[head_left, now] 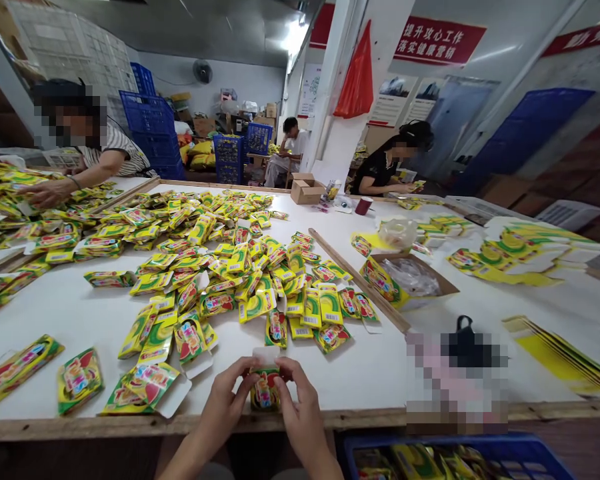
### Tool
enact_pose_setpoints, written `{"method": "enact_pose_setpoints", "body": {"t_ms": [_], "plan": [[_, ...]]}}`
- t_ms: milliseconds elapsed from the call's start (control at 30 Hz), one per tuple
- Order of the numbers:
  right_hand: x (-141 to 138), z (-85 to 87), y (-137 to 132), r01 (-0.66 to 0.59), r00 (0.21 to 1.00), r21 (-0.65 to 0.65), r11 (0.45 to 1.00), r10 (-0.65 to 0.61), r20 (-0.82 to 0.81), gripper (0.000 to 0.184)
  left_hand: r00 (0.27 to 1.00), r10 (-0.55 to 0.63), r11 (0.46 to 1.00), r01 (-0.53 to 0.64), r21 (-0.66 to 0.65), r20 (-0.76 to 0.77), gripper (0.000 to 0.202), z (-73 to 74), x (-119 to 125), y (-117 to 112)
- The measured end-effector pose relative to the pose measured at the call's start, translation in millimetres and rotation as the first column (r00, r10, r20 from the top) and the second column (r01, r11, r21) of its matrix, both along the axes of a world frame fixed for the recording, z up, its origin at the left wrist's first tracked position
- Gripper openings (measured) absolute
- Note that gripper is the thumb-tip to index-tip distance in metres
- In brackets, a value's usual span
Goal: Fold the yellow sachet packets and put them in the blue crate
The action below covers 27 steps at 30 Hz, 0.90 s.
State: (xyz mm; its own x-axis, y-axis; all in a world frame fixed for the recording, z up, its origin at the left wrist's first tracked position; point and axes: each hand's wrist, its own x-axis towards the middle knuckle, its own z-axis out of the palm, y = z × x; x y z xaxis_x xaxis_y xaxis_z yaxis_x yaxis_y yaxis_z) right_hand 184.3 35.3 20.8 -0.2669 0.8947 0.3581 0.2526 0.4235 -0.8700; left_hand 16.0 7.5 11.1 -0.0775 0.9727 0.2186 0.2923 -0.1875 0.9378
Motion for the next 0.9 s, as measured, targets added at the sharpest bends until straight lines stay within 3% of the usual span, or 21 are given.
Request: {"method": "enact_pose_setpoints", "body": {"t_ms": [100, 233, 367, 467, 533, 633, 733, 833, 900], "plan": [[-1.7, 12.1, 10.7, -0.081, 0.995, -0.035, 0.996, 0.083, 0.048, 0.019, 0.998, -0.058, 0.998, 0.058, -0.012, -0.001, 0.021, 7.8, -2.3, 8.1], [-5.4, 18.2, 19.9, -0.070, 0.995, -0.054, 0.996, 0.073, 0.063, 0.016, 1.000, -0.030, 0.999, 0.030, 0.031, 0.006, 0.021, 9.9, 0.4, 16.2], [-4.1, 13.3, 19.0, -0.003, 1.000, -0.071, 0.997, 0.004, 0.012, 0.011, 0.986, 0.009, 0.999, -0.014, 0.032, 0.164, 0.016, 4.8, 7.2, 16.6], [-2.2, 12.3, 17.8, -0.002, 1.000, -0.076, 0.997, 0.004, 0.028, 0.010, 0.960, 0.083, 0.996, -0.091, 0.017, 0.266, 0.026, 2.8, 11.1, 14.9], [-2.4, 11.9, 16.9, 0.007, 0.999, -0.052, 0.999, -0.005, 0.033, 0.012, 0.967, 0.080, 0.996, -0.089, 0.026, 0.241, 0.029, 3.4, 11.3, 14.4], [-4.0, 9.7, 13.8, 0.063, 0.997, -0.019, 0.998, -0.063, -0.044, 0.010, 0.992, 0.000, 0.997, -0.009, 0.074, 0.123, 0.018, 6.6, 9.3, 13.6], [-4.2, 8.6, 10.1, 0.007, 0.997, -0.008, 1.000, -0.008, -0.070, 0.018, 0.998, -0.048, 0.991, 0.042, 0.127, 0.047, 0.018, 11.6, 8.5, 10.4], [-3.3, 11.3, 7.8, -0.068, 0.997, 0.010, 0.998, 0.068, -0.044, 0.015, 0.999, -0.029, 0.990, 0.025, 0.135, 0.025, 0.018, 16.9, 11.5, 5.5], [-3.6, 14.0, 7.2, -0.046, 0.998, 0.009, 0.999, 0.047, -0.044, 0.015, 0.999, 0.011, 0.993, -0.015, 0.117, 0.039, 0.018, 20.0, 15.0, 3.1]]}}
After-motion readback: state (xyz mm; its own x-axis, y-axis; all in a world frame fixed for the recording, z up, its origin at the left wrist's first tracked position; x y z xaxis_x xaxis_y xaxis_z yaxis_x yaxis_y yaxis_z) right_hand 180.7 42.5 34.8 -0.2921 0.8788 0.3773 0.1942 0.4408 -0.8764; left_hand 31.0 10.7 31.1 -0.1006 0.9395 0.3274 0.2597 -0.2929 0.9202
